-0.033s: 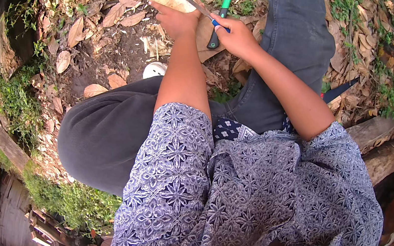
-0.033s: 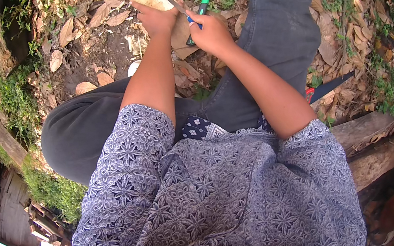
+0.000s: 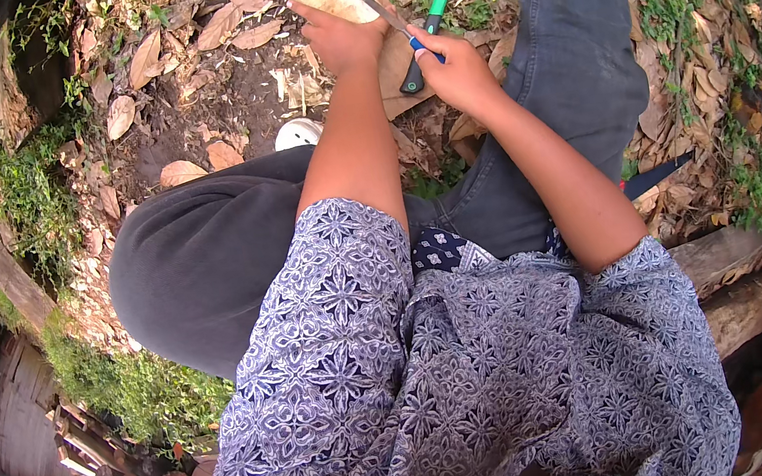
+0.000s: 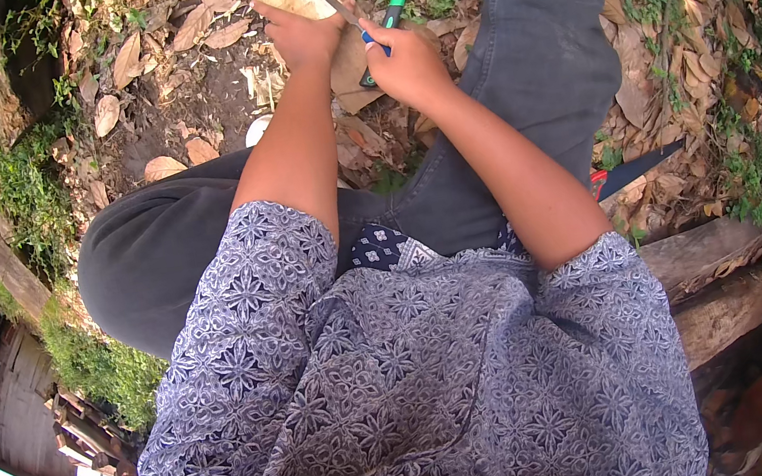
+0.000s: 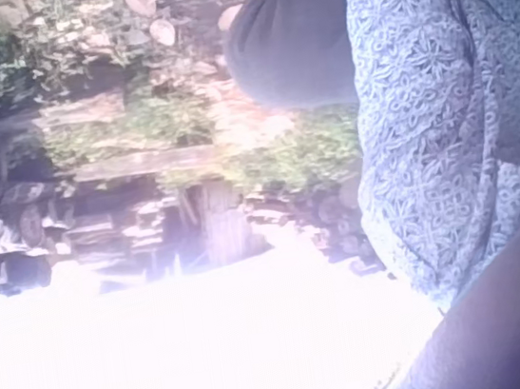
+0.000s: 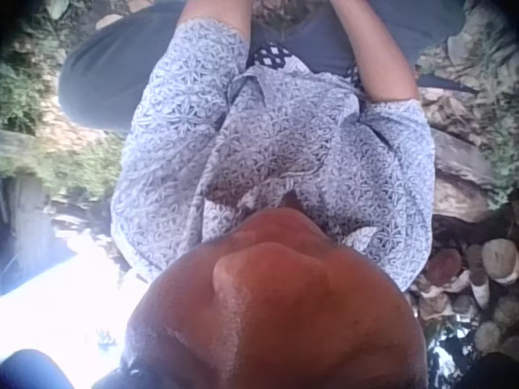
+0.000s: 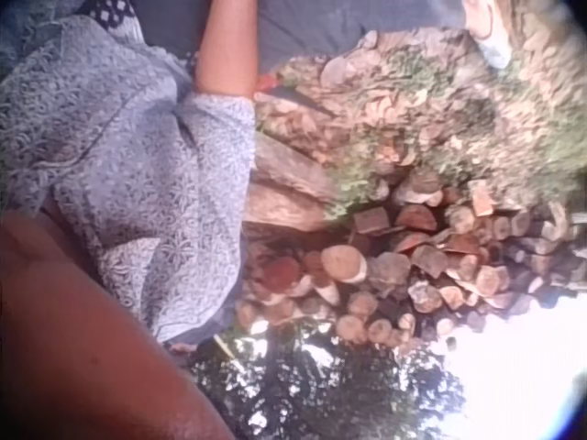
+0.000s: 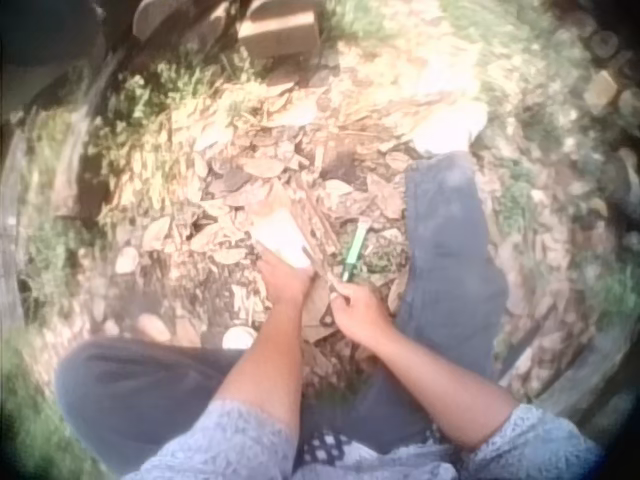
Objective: The person sits on the ground and carves a small rectangular block of wood using a chisel and a small hammer. They repeatedly strike the chisel to remove wood shavings and occasionally inspect the carved surface.
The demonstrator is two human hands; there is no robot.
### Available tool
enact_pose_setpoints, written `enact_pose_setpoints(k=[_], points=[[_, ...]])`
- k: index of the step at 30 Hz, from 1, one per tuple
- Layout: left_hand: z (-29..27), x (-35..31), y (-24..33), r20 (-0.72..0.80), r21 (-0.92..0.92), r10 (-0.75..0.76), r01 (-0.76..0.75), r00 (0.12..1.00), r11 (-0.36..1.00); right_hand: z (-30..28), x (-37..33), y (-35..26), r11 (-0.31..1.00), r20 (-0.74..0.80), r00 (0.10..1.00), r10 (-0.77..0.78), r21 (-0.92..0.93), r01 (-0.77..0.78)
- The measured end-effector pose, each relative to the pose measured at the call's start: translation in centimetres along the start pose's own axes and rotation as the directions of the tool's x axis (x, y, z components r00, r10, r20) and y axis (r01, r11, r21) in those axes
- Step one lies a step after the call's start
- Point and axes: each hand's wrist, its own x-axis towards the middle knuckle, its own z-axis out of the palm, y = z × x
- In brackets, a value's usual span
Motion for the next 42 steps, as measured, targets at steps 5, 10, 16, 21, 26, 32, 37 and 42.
enact_pose_setpoints(k=[5,10,16,21,26,32,37,42], points=[[0.4,0.4,-0.5,-0.013,-0.011,0.009,-0.010,1.000,1.000,-0.5,-0.8,-1.2,0.993,0.058,0.994,0.097,0.068,-0.101],[0.2,0.2,-0.3,-0.014,0.004,-0.015,0.015,1.000,1.000,0.5,-0.9,-1.3,0.996,0.031,0.996,0.084,0.033,-0.085],[0.0,0.3,-0.3,0.006,0.004,-0.035,0.035,0.999,0.999,0.9,-1.4,-1.3,0.991,0.012,0.991,0.130,0.039,-0.130],[-1.1,-0.2,0.3,0.009,-0.011,-0.053,0.053,0.999,0.999,1.2,-1.5,-0.7,0.995,-0.007,0.995,0.100,0.013,-0.100],[-0.8,0.1,0.4,0.017,0.021,-0.068,0.068,0.998,0.997,1.4,-1.6,-0.1,0.999,-0.059,0.998,0.034,0.036,-0.032],[-0.6,0.2,0.3,-0.012,0.059,-0.041,0.041,0.999,0.997,0.9,-1.5,-0.4,0.996,-0.001,0.996,0.090,0.017,-0.090],[-0.9,0.1,0.3,0.024,0.035,-0.050,0.049,0.998,0.998,1.0,-1.3,-1.2,0.997,-0.020,0.997,0.076,0.006,-0.076],[-0.6,0.1,0.1,0.016,0.028,-0.032,0.032,0.999,0.999,1.0,-0.4,-1.4,0.994,0.017,0.993,0.113,0.005,-0.113]])
